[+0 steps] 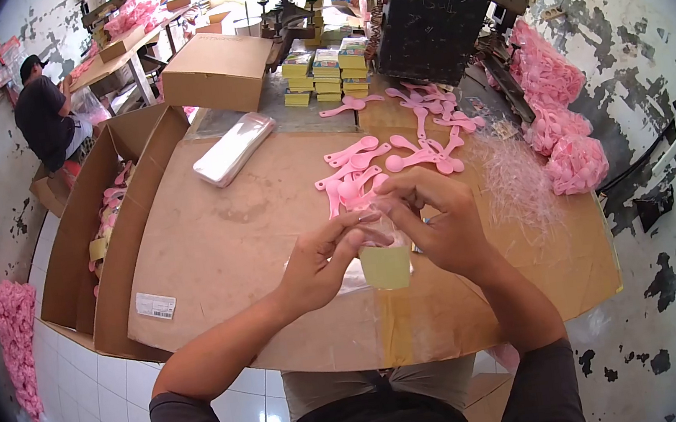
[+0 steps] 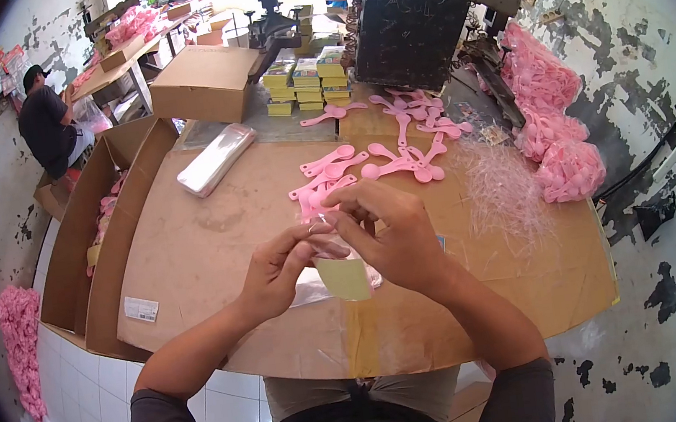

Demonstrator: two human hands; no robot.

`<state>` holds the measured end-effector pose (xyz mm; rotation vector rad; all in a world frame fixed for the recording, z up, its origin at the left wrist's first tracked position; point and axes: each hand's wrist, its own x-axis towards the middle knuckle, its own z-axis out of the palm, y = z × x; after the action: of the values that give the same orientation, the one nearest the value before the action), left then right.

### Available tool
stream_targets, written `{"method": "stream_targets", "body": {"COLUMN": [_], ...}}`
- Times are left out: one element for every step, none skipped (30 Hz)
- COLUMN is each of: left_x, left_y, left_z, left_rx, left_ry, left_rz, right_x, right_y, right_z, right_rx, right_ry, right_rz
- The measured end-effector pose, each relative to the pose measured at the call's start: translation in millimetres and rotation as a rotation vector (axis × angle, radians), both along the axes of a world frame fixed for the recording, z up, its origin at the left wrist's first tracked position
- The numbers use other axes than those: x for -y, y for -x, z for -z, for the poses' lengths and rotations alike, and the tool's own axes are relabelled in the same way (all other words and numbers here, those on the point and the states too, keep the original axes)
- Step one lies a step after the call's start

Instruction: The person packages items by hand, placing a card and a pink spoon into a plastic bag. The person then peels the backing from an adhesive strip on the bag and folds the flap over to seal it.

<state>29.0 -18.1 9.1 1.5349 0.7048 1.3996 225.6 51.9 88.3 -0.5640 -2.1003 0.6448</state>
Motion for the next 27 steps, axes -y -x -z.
{"method": "stream_targets", "body": {"left_x": [3, 4, 4, 3, 2, 2, 2, 3, 5, 6, 7, 6, 6, 5, 5, 6, 7, 7, 8, 8, 9, 10, 10, 8, 5, 3, 0], "left_y": [-1, -3, -4, -5, -5, -5, -4, -3, -2, -1, -1, -2, -3, -3, -3, -3, -3, -3, -3, -3, -4, -4, -4, -3, -2, 0, 2], "left_z": [-5, -8, -7, -5, -4, -4, -5, -7, -9, -12, -14, -12, -7, -5, -6, -7, -8, -8, -9, -11, -12, -14, -15, -13, -9, -5, -2], "left_rx": [0.002, 0.004, -0.008, -0.021, -0.032, -0.055, -0.077, -0.100, -0.129, -0.158, -0.187, -0.195, -0.204, -0.212, -0.264, -0.316, -0.367, -0.413, -0.459, -0.504, -0.528, -0.552, -0.577, -0.523, -0.467, -0.410, -0.318], "left_ry": [0.001, 0.002, 0.020, 0.039, 0.058, 0.078, 0.098, 0.119, 0.100, 0.079, 0.060, 0.028, -0.005, -0.038, -0.047, -0.055, -0.062, -0.060, -0.057, -0.055, -0.042, -0.030, -0.017, -0.017, -0.015, -0.014, 0.048], "left_rz": [-0.009, -0.018, -0.032, -0.046, -0.059, -0.085, -0.112, -0.138, -0.156, -0.174, -0.192, -0.208, -0.224, -0.240, -0.254, -0.270, -0.285, -0.293, -0.300, -0.308, -0.295, -0.280, -0.263, -0.256, -0.250, -0.247, -0.227], "right_x": [-1, -1, -1, -1, 1, 1, -1, -4, -5, -4, -1, 2, 2, 2, 1, 0, -1, -1, -2, -4, -5, -7, -10, -14, -22, -33, -43], "right_y": [0, 1, 1, 1, 0, -1, -1, 0, 0, 0, 1, 2, 4, 6, 8, 9, 9, 10, 11, 13, 14, 13, 12, 11, 5, -6, -21], "right_z": [1, 2, 2, 0, -2, -3, -4, -4, -4, -4, -2, -1, 1, 4, 6, 8, 9, 10, 13, 16, 18, 19, 18, 17, 15, 12, 7], "right_rx": [-0.019, -0.037, -0.056, -0.042, -0.027, -0.012, 0.017, 0.047, 0.076, 0.135, 0.194, 0.253, 0.266, 0.279, 0.291, 0.307, 0.323, 0.340, 0.364, 0.388, 0.413, 0.378, 0.343, 0.307, 0.242, 0.177, 0.112], "right_ry": [0.011, 0.022, 0.034, 0.047, 0.061, 0.075, -0.135, -0.343, -0.551, -0.599, -0.646, -0.690, -0.729, -0.769, -0.809, -0.819, -0.828, -0.836, -0.863, -0.890, -0.917, -0.843, -0.767, -0.692, -0.567, -0.444, -0.323], "right_rz": [-0.002, -0.005, -0.008, 0.002, 0.013, 0.023, 0.050, 0.076, 0.103, 0.103, 0.104, 0.106, 0.129, 0.151, 0.172, 0.182, 0.191, 0.200, 0.201, 0.202, 0.204, 0.223, 0.244, 0.265, 0.232, 0.196, 0.162]}}
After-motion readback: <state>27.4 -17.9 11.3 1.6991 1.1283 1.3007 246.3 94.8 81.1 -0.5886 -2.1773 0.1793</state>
